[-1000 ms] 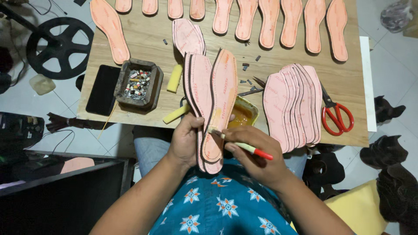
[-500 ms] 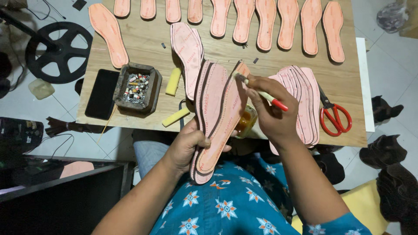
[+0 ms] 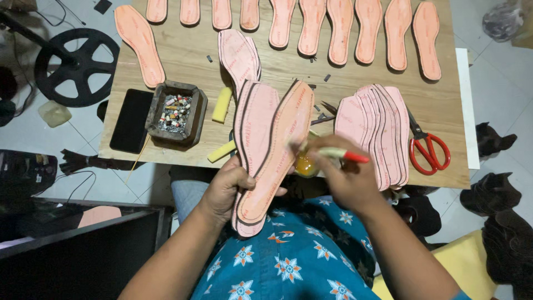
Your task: The person sits at a workbench holding stacks of pink shoe insoles, dips a brush into a container of amber glue, and brushes glue across the surface of each insole one at a time, placing finished insoles on the table with other completed pairs.
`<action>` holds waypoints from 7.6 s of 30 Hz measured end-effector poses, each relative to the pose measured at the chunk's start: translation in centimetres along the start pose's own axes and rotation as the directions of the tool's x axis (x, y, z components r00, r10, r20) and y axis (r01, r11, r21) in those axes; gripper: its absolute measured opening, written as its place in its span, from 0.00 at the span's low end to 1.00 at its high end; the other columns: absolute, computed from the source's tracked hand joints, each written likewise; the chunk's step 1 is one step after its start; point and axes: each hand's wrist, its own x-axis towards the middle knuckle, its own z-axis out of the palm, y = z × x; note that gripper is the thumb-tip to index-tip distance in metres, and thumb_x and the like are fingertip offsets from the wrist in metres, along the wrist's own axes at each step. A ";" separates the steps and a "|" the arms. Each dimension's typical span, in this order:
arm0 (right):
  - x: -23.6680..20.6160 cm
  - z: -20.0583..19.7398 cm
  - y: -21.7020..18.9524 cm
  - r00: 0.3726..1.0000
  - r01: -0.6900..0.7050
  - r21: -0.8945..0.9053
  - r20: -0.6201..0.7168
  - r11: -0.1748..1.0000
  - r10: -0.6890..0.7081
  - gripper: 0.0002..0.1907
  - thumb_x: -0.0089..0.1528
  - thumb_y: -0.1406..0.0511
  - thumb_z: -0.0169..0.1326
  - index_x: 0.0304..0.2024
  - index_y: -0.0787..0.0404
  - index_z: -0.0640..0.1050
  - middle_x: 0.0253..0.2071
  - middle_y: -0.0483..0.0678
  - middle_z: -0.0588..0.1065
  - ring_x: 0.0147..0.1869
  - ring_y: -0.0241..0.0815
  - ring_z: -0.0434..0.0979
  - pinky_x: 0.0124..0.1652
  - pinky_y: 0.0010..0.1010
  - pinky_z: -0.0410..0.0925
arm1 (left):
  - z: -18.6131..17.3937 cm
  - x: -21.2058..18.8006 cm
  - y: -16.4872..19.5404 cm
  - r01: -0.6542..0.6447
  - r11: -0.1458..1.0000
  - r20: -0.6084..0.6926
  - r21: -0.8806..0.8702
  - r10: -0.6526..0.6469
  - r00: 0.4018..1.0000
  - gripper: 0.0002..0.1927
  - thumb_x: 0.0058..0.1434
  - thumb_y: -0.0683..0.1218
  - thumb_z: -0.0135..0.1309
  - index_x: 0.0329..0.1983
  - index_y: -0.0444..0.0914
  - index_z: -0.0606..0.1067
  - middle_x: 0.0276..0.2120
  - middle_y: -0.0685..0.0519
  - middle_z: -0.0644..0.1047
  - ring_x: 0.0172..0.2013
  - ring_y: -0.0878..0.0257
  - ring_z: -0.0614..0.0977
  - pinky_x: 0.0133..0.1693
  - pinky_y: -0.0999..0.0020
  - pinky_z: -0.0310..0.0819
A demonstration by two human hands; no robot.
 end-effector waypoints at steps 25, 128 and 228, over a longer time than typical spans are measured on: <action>-4.2 3.5 -2.8 0.874 0.399 -0.068 0.329 0.915 -0.357 0.08 0.63 0.68 0.61 0.45 0.64 0.79 0.47 0.51 0.81 0.51 0.43 0.84 0.49 0.31 0.76 | -2.0 2.4 -0.2 -0.200 0.975 -0.127 -0.094 0.188 0.974 0.39 0.48 0.39 0.42 0.67 0.26 0.63 0.55 0.34 0.76 0.54 0.45 0.81 0.53 0.49 0.81; 0.4 -0.1 2.8 0.960 0.248 -0.610 0.052 0.752 -0.275 0.09 0.57 0.64 0.65 0.39 0.56 0.83 0.59 0.56 0.73 0.66 0.57 0.66 0.63 0.47 0.58 | -5.1 -3.4 0.9 -0.134 0.987 -0.167 -0.093 0.118 0.979 0.34 0.61 0.45 0.44 0.71 0.29 0.59 0.60 0.38 0.72 0.55 0.45 0.80 0.50 0.50 0.82; -4.7 -0.1 -0.8 0.964 -0.188 0.071 0.204 0.980 0.170 0.09 0.62 0.70 0.60 0.45 0.67 0.80 0.40 0.52 0.82 0.40 0.36 0.81 0.40 0.26 0.73 | 1.6 2.5 -0.2 -0.128 0.990 -0.150 0.060 0.136 0.979 0.42 0.49 0.36 0.45 0.73 0.36 0.61 0.58 0.47 0.75 0.53 0.59 0.77 0.56 0.65 0.72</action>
